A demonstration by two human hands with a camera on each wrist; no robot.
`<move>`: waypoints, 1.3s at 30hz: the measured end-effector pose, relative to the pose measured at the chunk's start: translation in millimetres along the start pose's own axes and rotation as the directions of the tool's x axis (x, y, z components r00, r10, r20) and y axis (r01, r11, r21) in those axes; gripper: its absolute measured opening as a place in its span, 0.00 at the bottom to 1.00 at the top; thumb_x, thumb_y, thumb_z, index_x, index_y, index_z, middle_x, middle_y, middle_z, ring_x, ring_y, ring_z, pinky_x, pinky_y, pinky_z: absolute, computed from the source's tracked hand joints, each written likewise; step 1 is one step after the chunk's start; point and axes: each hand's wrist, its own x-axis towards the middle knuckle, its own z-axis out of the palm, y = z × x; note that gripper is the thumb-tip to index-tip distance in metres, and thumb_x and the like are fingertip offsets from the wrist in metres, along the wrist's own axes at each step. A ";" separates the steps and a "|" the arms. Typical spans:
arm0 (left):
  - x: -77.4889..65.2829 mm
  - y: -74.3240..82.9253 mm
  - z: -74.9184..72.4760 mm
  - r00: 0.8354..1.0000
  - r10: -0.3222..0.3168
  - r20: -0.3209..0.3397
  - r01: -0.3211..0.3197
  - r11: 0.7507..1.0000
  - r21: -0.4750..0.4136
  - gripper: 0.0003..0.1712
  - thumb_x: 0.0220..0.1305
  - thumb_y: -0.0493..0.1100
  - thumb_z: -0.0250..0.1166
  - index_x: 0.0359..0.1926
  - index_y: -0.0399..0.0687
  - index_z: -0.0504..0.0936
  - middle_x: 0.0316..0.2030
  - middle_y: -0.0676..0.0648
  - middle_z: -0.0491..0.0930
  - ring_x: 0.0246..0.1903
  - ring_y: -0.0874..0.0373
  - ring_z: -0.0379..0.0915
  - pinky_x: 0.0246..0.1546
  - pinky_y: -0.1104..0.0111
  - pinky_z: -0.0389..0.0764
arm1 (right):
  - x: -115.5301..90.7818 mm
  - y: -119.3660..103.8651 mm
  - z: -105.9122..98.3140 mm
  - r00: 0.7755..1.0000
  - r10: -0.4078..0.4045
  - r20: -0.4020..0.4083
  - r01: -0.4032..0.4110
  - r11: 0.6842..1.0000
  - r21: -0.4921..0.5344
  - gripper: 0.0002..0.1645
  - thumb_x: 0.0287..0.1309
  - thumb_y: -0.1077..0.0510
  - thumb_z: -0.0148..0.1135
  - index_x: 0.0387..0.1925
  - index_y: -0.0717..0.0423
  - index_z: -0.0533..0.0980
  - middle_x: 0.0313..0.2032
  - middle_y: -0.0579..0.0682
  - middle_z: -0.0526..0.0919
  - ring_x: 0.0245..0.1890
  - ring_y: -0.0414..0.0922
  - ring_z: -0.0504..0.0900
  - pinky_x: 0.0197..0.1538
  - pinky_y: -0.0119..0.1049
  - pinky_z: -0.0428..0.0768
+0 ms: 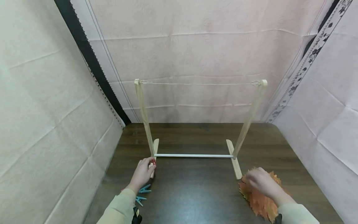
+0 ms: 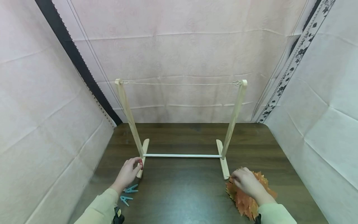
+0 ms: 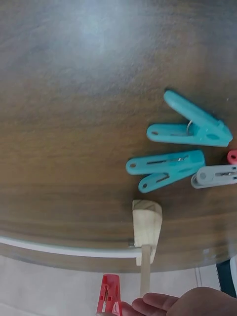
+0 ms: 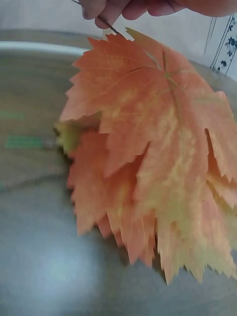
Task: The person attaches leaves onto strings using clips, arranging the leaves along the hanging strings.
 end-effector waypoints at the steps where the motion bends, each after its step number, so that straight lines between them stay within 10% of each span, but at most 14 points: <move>1: 0.6 1.6 -0.5 1.000 -0.005 -0.002 0.005 1.000 -0.007 0.20 0.63 0.40 0.62 0.54 0.39 0.75 0.48 0.41 0.76 0.48 0.48 0.68 0.47 0.54 0.72 | 2.1 -0.5 -3.8 1.000 0.018 0.000 -0.018 1.000 -0.004 0.11 0.43 0.68 0.68 0.25 0.49 0.79 0.24 0.37 0.79 0.27 0.36 0.75 0.37 0.43 0.71; 13: 7.5 14.2 -4.5 0.998 -0.006 -0.057 0.004 0.999 -0.045 0.24 0.64 0.40 0.61 0.60 0.35 0.71 0.48 0.40 0.75 0.49 0.46 0.68 0.49 0.53 0.72 | 22.4 -9.6 -28.4 0.970 0.237 -0.049 -0.232 0.969 0.086 0.06 0.48 0.66 0.67 0.28 0.53 0.80 0.29 0.44 0.82 0.35 0.49 0.76 0.41 0.50 0.73; 21: 11.8 31.7 -10.6 0.999 0.004 -0.041 -0.008 0.995 -0.098 0.21 0.65 0.42 0.60 0.58 0.40 0.73 0.48 0.43 0.75 0.50 0.49 0.66 0.50 0.55 0.71 | 32.7 -15.2 -37.3 0.891 0.454 0.020 -0.447 0.867 0.219 0.07 0.59 0.58 0.61 0.38 0.57 0.80 0.38 0.52 0.80 0.44 0.55 0.74 0.42 0.55 0.73; 39: 39.0 81.1 -37.0 0.996 0.059 -0.059 -0.069 0.980 -0.188 0.18 0.66 0.39 0.59 0.55 0.39 0.73 0.43 0.44 0.75 0.45 0.51 0.68 0.47 0.57 0.73 | 71.9 -26.6 -49.9 0.840 0.542 -0.038 -0.504 0.802 0.320 0.15 0.63 0.51 0.57 0.42 0.59 0.79 0.42 0.58 0.78 0.40 0.55 0.77 0.42 0.54 0.73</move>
